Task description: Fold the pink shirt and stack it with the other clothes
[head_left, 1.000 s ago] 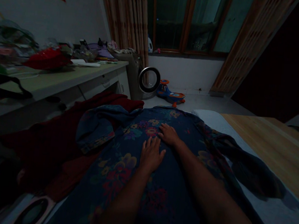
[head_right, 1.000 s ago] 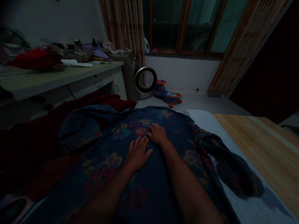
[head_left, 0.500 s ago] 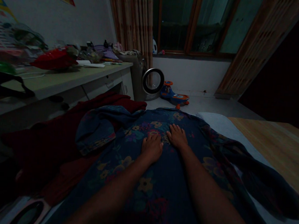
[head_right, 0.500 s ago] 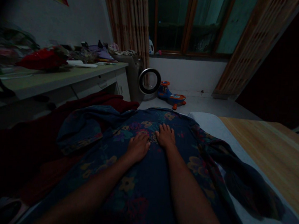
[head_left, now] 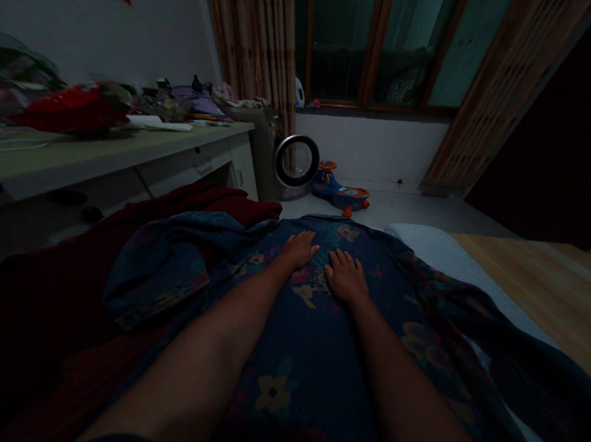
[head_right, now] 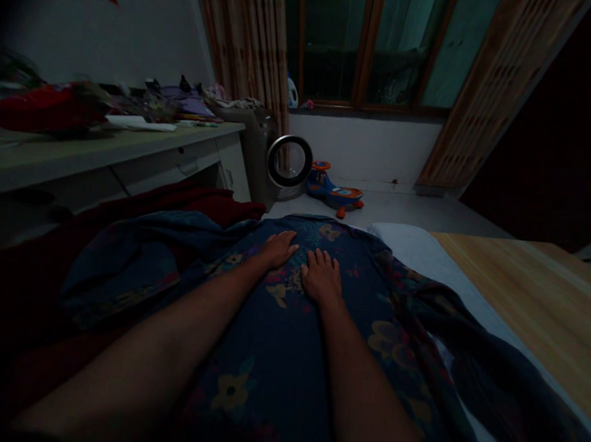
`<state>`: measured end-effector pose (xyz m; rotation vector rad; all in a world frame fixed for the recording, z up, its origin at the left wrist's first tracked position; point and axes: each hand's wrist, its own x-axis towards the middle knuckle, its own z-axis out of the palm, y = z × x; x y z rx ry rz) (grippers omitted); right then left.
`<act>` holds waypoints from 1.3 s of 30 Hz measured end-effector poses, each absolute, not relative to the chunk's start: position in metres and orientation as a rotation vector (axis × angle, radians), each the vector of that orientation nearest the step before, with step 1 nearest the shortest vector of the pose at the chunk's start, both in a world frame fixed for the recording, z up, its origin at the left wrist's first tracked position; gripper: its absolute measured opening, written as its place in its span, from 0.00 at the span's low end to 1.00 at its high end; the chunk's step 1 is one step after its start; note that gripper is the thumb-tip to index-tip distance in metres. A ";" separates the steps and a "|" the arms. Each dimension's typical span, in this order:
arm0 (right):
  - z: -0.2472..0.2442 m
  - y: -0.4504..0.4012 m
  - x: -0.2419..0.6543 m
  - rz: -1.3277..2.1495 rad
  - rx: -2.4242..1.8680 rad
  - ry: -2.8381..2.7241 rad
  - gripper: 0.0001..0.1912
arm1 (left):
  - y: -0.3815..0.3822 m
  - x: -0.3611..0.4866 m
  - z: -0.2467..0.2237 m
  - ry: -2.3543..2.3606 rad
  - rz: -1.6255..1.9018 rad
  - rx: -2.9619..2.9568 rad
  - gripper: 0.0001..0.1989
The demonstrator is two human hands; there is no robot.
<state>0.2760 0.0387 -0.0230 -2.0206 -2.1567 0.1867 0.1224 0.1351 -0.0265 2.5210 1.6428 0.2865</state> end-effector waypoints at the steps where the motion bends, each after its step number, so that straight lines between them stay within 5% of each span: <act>1: -0.023 0.038 0.276 0.191 -2.022 -2.154 0.31 | 0.141 0.122 -0.027 1.652 0.285 2.515 0.28; 32: -0.024 0.040 0.278 0.232 -1.995 -2.127 0.30 | 0.185 0.113 -0.028 1.998 0.240 2.307 0.35; 39: -0.023 0.039 0.277 0.226 -1.998 -2.129 0.30 | 0.169 0.106 -0.028 2.166 0.471 2.284 0.24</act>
